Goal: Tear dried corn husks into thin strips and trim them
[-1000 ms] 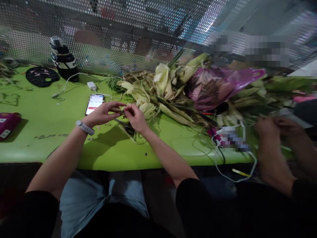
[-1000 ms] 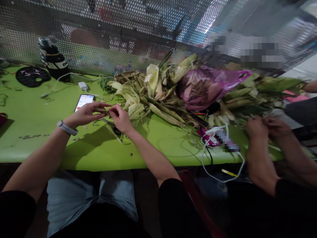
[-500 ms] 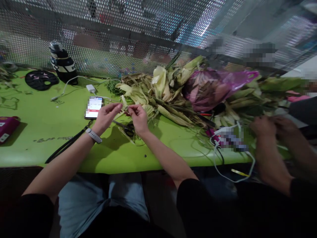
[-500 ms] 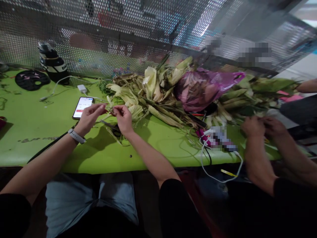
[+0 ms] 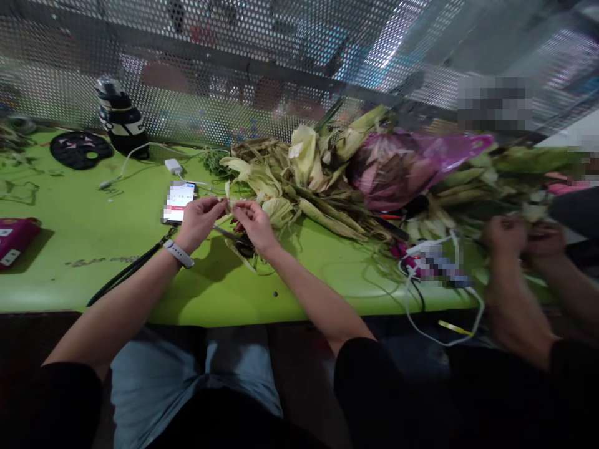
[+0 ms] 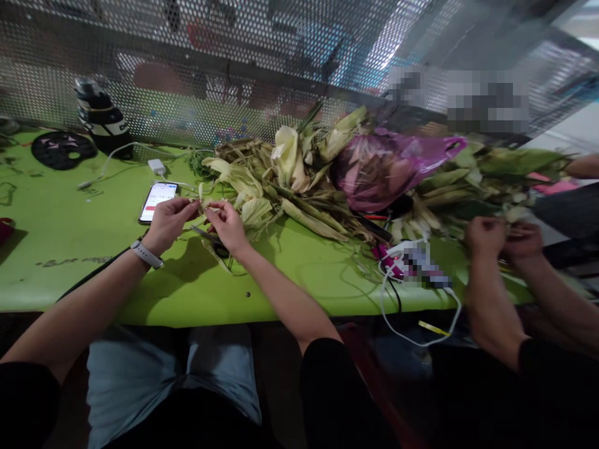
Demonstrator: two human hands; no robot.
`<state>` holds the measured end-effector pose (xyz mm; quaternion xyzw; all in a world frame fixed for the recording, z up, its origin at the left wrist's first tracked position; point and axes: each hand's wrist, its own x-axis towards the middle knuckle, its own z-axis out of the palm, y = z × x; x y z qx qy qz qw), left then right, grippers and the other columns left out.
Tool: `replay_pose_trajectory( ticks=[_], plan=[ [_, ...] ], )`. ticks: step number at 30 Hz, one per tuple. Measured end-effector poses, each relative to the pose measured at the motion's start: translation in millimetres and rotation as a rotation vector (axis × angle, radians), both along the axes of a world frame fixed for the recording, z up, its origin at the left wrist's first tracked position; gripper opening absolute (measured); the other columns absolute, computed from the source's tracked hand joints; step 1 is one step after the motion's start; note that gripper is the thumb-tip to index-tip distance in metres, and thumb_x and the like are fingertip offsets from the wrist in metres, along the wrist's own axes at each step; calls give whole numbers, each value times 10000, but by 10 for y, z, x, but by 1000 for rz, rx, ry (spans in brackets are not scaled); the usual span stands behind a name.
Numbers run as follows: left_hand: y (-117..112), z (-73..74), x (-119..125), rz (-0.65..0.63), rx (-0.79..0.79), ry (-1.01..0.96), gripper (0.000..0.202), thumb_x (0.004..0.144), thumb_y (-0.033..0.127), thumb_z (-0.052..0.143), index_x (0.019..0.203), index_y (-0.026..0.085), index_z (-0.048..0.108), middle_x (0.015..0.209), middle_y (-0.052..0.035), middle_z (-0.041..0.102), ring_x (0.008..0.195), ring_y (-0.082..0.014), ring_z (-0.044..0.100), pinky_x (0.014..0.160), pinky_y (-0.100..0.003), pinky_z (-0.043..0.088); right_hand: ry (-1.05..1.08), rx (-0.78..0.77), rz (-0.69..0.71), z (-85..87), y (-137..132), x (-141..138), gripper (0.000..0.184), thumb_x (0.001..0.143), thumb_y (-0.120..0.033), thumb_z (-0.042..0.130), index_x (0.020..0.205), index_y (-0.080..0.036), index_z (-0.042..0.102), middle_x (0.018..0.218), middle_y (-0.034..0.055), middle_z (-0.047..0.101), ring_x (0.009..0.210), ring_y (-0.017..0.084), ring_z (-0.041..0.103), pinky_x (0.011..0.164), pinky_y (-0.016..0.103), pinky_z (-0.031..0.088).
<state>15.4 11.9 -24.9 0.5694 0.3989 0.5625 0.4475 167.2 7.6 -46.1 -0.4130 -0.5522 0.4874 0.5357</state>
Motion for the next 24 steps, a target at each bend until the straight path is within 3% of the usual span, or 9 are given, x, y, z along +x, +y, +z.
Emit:
replay_pose_trajectory(
  ticks=[2,7,14,19,21,24],
  plan=[
    [15,3,-9,19,-8,-14,183,772,303,702,712,134,669,652,-21,633,610,-97,591,633,-238,518,-108,96,-15,-9,-7,16,341,798,-502,657,954,-210,574,707,-25,582,615,110,561,573,237,493],
    [40,-22,-15,41,-2,2,148,789,260,668,703,150,619,633,-8,606,596,-88,583,638,-236,529,-478,477,-156,30,-77,61,221,915,-393,541,919,-189,625,928,59,626,861,158,604,798,305,508],
    [19,-10,-68,38,101,240,137,795,278,667,773,145,639,693,-48,660,632,-122,623,633,-262,546,-969,804,-255,170,-128,130,235,971,-306,444,909,-192,641,972,107,617,973,226,570,874,390,479],
    [-41,96,-86,-134,-11,267,165,785,307,693,791,151,640,720,-57,676,656,-156,684,643,-290,584,-972,904,-216,210,-70,191,212,980,-297,417,935,-217,609,1198,104,598,1197,244,510,1023,454,409],
    [-51,123,-87,-217,-75,240,160,786,305,693,798,155,638,720,-54,678,659,-165,697,634,-293,596,-933,893,-176,196,-37,210,220,988,-318,392,954,-220,587,1166,93,613,1203,234,513,1075,474,364],
    [-59,152,-95,-305,-119,232,163,787,306,697,840,156,657,759,-59,694,682,-168,706,629,-283,603,-857,803,-130,170,-2,232,258,991,-394,378,956,-218,564,982,72,647,1023,217,583,1043,476,384]
  ],
)
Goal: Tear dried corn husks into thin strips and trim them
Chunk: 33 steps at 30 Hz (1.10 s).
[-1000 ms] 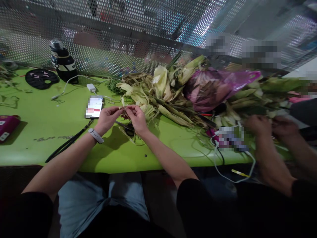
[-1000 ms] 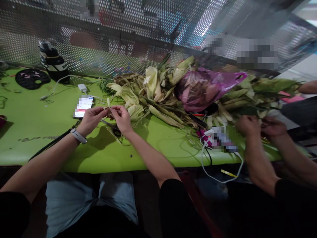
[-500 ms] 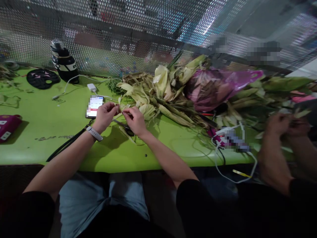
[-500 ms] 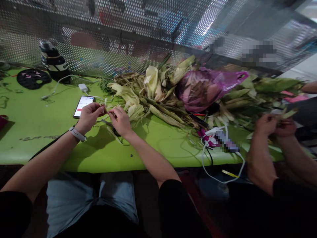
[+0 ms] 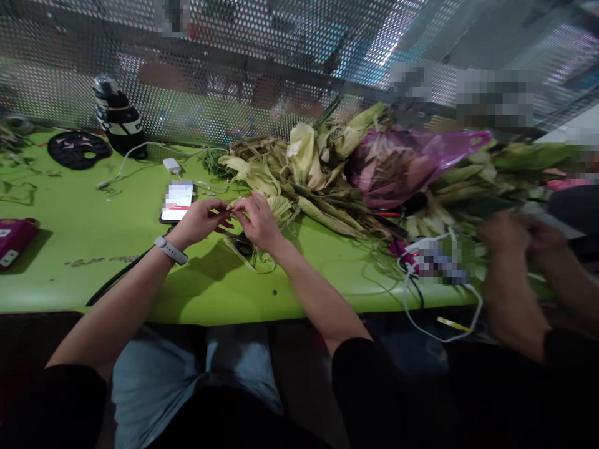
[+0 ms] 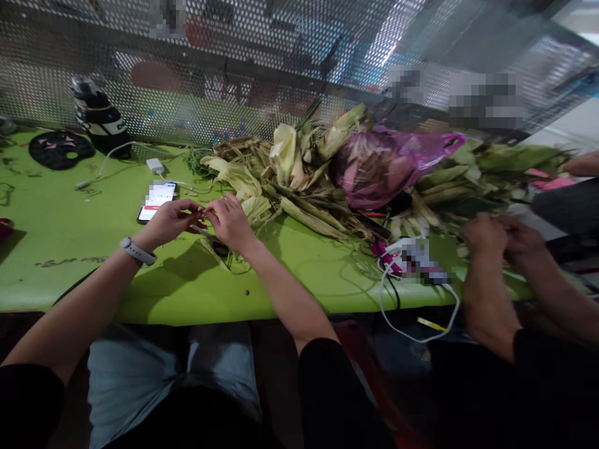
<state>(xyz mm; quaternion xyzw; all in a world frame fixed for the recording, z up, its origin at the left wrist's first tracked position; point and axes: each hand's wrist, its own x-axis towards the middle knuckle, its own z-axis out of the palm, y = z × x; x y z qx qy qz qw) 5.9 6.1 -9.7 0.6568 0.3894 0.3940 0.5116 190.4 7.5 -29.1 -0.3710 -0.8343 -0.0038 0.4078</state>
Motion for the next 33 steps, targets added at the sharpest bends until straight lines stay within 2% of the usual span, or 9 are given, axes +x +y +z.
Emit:
replay_pose_trajectory(
  ticks=[3,5,10,15,19,21,24,28,33],
  plan=[
    [0,28,-17,-17,0,17,181,796,319,692,871,156,669,794,-61,699,700,-163,704,588,-252,587,117,-129,12,1,-2,9,308,975,-466,389,940,-207,554,907,70,635,883,199,593,865,394,479],
    [7,46,-30,-21,29,39,181,810,317,678,880,151,673,767,-58,693,695,-156,693,552,-231,563,207,-197,30,18,-20,5,309,963,-481,413,934,-204,547,917,72,632,855,186,601,791,348,489],
    [12,84,-48,-40,39,15,175,808,265,672,920,133,691,776,-64,708,691,-130,668,571,-216,531,383,-364,94,50,-60,-14,280,917,-486,510,913,-208,537,862,33,639,774,150,620,747,307,498],
    [-4,72,-34,1,2,-4,217,768,301,719,903,131,713,764,-62,718,670,-123,662,576,-214,512,482,-477,113,-6,-46,-39,299,884,-505,553,914,-208,537,827,16,633,707,135,617,678,289,509],
    [38,15,-33,96,-59,-59,214,747,326,746,846,138,719,733,-64,718,670,-129,668,580,-220,512,644,-548,104,-45,21,-40,421,814,-531,637,1068,-228,494,801,-8,617,651,122,605,617,270,529],
    [69,-13,-44,139,-100,-147,227,717,328,777,832,141,721,753,-67,721,691,-133,677,593,-224,519,712,-571,100,-47,55,-33,466,779,-531,675,1078,-227,488,761,-23,603,621,115,597,619,271,542],
    [92,-31,-61,170,-141,-243,258,681,335,812,824,143,716,778,-64,719,713,-132,684,604,-224,525,766,-554,122,-34,70,-30,443,765,-527,688,1033,-218,519,817,-4,622,705,121,624,703,289,570],
    [73,-8,-61,182,-192,-290,253,676,307,819,821,137,701,805,-63,717,720,-124,686,591,-204,519,773,-474,141,-27,45,-48,458,800,-518,651,1131,-228,528,898,17,636,818,130,636,795,309,577],
    [58,1,-55,166,-239,-341,252,655,279,835,822,137,711,816,-63,719,724,-115,684,575,-180,512,801,-452,128,-48,52,-53,364,828,-508,620,1052,-221,610,948,31,662,822,128,642,813,310,567]
  ],
)
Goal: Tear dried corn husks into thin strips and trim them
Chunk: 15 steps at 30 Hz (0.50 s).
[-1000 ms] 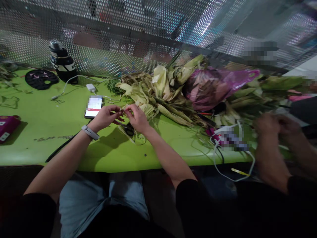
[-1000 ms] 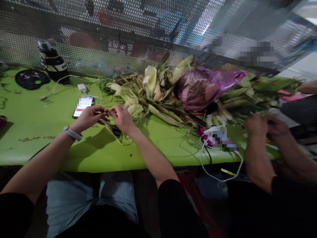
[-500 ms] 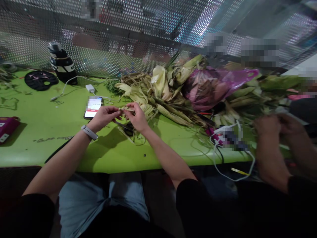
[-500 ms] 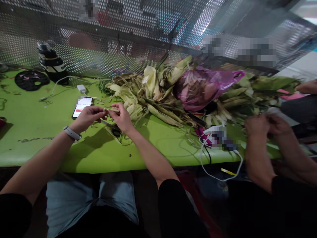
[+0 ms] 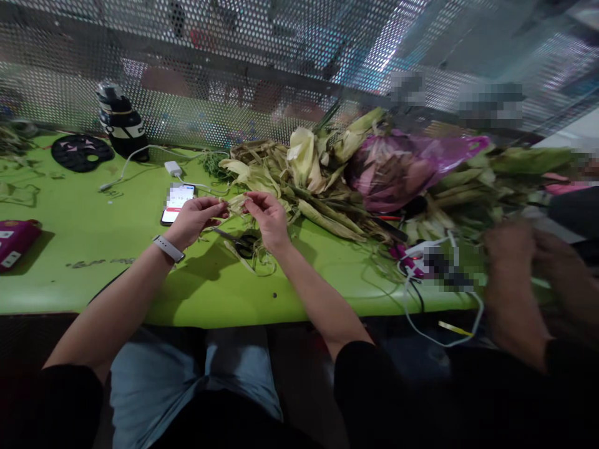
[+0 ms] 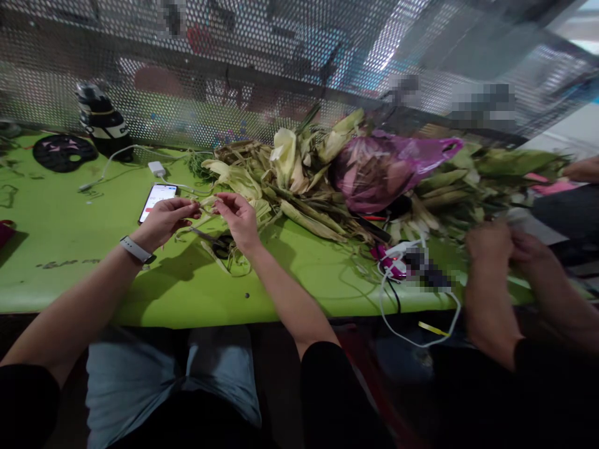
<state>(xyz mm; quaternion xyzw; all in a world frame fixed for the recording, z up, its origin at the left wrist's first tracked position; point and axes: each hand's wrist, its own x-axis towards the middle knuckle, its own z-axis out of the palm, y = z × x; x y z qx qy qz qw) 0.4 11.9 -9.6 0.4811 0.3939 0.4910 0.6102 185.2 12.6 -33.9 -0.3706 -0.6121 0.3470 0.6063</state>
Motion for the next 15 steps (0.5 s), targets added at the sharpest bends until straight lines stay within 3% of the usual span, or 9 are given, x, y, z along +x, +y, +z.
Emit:
replay_pose_trajectory(
  ticks=[3,7,9,13,15],
  plan=[
    [3,-12,1,-28,-13,-2,259,653,281,839,825,134,714,794,-55,715,715,-110,681,594,-187,521,-22,27,13,13,-10,15,297,832,-473,632,998,-228,654,986,34,666,865,136,644,832,324,560],
    [-1,-34,25,-59,-23,62,219,675,278,825,804,139,715,780,-62,720,702,-116,680,624,-216,543,-110,136,-83,62,-62,35,229,816,-433,668,926,-234,690,1096,53,623,1025,165,613,828,320,551],
    [-1,-53,42,-74,-8,95,200,688,289,814,785,146,714,767,-63,723,699,-129,683,630,-233,555,-121,109,-47,80,-88,30,239,823,-453,656,924,-238,682,1097,50,630,949,157,634,757,310,562],
    [-9,-80,69,-88,21,114,146,720,260,787,787,149,719,777,-68,729,697,-140,691,672,-273,578,-56,-23,98,88,-124,-16,337,831,-498,633,1065,-257,611,872,1,670,606,101,603,585,271,547],
    [-23,-76,78,-86,12,105,116,730,223,773,796,143,720,789,-74,733,703,-143,696,695,-289,584,-38,-58,103,89,-139,-40,408,807,-501,661,1115,-251,564,814,-13,665,585,98,600,585,260,546]
  ],
)
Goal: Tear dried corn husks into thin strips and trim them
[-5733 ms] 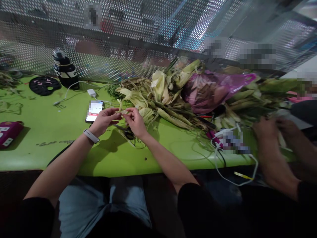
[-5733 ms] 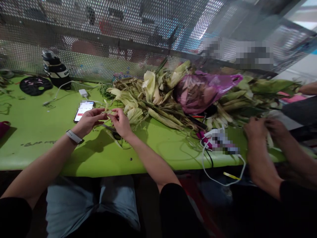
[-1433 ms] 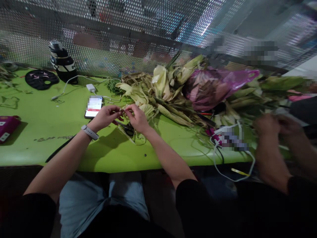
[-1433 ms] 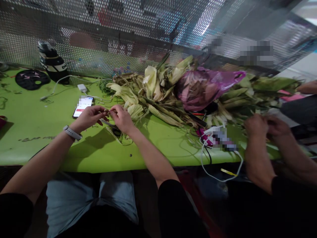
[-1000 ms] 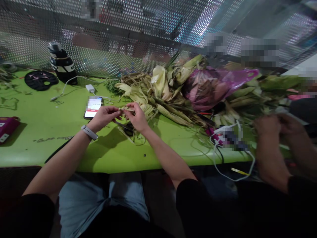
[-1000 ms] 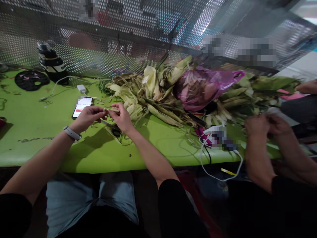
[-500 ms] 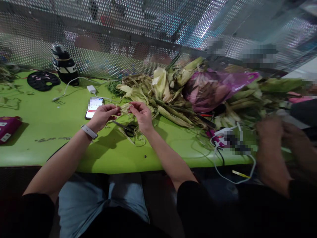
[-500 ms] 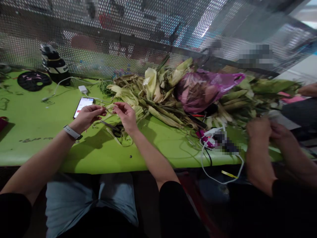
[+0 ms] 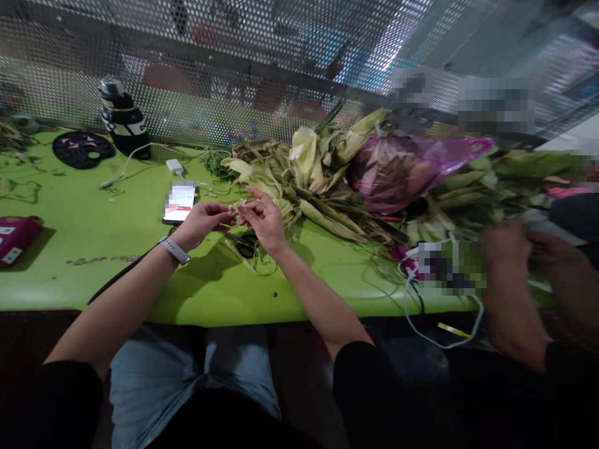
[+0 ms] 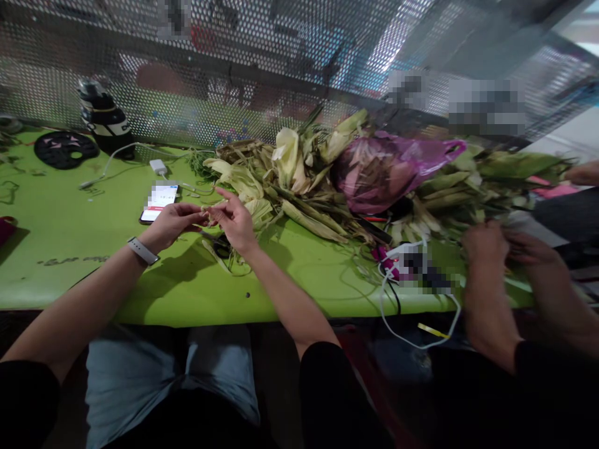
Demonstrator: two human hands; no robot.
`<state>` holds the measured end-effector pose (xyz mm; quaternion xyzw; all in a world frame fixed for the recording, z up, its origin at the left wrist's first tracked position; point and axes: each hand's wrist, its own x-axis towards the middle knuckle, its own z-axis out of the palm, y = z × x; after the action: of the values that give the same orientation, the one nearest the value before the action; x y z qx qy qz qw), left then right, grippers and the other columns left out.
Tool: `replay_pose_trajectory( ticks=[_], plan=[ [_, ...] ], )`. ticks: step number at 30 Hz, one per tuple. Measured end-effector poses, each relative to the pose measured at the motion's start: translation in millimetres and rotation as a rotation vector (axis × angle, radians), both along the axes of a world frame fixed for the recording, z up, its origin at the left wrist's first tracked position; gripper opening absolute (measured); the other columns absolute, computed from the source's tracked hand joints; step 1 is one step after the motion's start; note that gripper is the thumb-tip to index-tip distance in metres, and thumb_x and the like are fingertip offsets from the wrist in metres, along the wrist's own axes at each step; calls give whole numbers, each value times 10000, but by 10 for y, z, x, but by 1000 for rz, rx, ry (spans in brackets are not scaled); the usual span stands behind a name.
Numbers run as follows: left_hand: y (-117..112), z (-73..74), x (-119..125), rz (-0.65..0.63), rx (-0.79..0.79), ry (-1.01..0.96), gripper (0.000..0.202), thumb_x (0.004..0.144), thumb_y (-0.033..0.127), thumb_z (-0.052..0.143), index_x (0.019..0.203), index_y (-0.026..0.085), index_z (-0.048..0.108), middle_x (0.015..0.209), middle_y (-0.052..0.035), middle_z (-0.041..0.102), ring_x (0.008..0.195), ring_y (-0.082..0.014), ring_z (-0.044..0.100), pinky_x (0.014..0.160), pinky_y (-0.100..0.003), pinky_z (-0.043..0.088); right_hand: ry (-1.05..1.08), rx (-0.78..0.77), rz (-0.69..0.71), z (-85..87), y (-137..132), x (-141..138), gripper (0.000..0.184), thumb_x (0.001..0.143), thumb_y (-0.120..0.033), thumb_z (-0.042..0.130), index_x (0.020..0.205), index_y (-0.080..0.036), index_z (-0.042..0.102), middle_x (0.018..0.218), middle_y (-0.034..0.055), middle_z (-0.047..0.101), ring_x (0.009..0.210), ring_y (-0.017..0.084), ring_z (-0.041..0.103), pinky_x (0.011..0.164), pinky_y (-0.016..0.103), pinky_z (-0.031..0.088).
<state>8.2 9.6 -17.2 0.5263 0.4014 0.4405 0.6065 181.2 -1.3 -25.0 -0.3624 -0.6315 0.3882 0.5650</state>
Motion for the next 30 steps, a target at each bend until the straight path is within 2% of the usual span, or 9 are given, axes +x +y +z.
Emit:
replay_pose_trajectory(
  ticks=[6,11,16,20,23,26,30],
  plan=[
    [-47,47,19,31,-13,-64,143,708,195,777,790,113,693,753,-68,726,655,-125,686,727,-299,589,-55,29,-70,-19,-13,-5,310,792,-500,671,859,-205,602,763,-4,653,636,104,616,641,261,560],
    [-51,53,33,68,26,-93,189,684,170,789,781,124,634,702,-40,706,627,-128,691,676,-283,588,-166,127,-44,17,-32,39,222,841,-413,634,900,-206,691,852,25,704,737,133,650,735,313,571],
    [-31,23,27,73,125,-47,228,680,201,797,786,127,610,685,-40,700,610,-135,689,634,-279,591,-358,280,-90,108,-86,54,179,874,-338,592,946,-212,696,942,57,709,890,173,660,827,354,552],
    [-33,8,28,85,173,4,264,674,233,806,789,134,590,694,-40,696,634,-146,699,650,-292,597,-344,205,-155,63,-75,43,247,842,-340,623,1044,-202,587,852,30,692,763,148,656,726,312,557],
    [-45,3,40,91,217,57,271,674,254,806,763,141,576,683,-43,688,649,-154,700,657,-297,596,-328,158,-163,16,-46,44,282,824,-329,639,1049,-213,514,792,-5,672,684,127,637,684,291,549],
    [-58,-11,47,92,287,121,269,682,286,796,745,151,572,683,-45,679,661,-156,694,646,-291,585,-344,146,-170,7,-31,50,271,823,-302,629,1042,-217,495,776,-14,664,661,123,630,682,293,543],
    [-64,-43,38,142,455,292,225,705,315,767,754,164,607,706,-44,675,650,-138,652,605,-265,535,-363,145,-172,41,-55,44,255,815,-269,620,1036,-212,505,762,-14,663,651,124,629,685,295,543]
  ],
)
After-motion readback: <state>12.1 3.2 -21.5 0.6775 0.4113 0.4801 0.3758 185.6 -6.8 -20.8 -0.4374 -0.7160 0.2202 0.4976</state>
